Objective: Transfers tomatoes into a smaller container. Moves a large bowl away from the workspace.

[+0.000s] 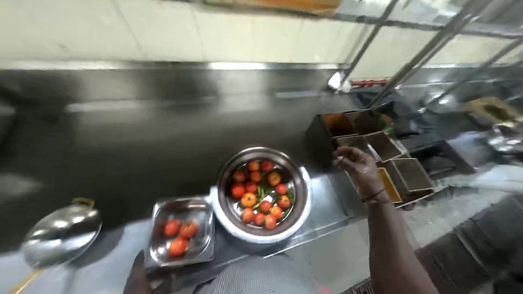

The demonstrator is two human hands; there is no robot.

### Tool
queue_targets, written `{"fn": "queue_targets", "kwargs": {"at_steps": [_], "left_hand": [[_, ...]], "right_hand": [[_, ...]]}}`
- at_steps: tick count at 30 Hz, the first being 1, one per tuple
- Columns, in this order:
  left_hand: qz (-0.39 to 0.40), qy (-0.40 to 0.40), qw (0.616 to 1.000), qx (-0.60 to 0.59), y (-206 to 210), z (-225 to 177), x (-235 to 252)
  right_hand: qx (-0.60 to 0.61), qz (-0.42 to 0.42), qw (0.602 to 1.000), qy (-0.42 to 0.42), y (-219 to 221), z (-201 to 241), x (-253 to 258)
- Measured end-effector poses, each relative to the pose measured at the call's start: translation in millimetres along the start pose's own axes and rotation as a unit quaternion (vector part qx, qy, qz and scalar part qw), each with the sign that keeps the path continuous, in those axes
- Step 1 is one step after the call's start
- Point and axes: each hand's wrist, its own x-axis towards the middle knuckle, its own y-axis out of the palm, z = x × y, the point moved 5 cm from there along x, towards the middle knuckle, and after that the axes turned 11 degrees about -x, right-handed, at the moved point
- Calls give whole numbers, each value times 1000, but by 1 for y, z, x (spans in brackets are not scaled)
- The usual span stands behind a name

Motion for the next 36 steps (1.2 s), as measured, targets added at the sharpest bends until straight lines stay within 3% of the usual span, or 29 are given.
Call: {"fn": "queue_targets", "kwargs": {"at_steps": [2,6,9,15,18,20,22,25,29,36], "left_hand": [[-25,-13,997,71,1,25,5],[-17,-36,988,146,6,38,5],[3,-61,987,150,5,32,6],[14,-71,984,162,6,34,7],[11,-78,985,157,5,30,5],[8,-81,985,149,4,26,3],[8,-84,986,144,4,22,3],[14,-98,985,144,4,16,4],[25,-119,979,162,5,16,6],[36,-120,980,154,3,14,6]], "right_hand": [[-114,103,988,-17,51,4,-28],[-283,188,939,-53,124,12,-56],[-401,181,897,-48,153,8,-61],[-470,191,862,4,195,-14,-38],[-371,172,912,23,184,-2,-38],[-220,140,965,23,171,5,-47],[-63,155,984,53,167,6,-52],[73,173,978,90,174,9,-61],[112,254,958,77,201,37,-81],[244,402,877,97,246,94,-112]]}}
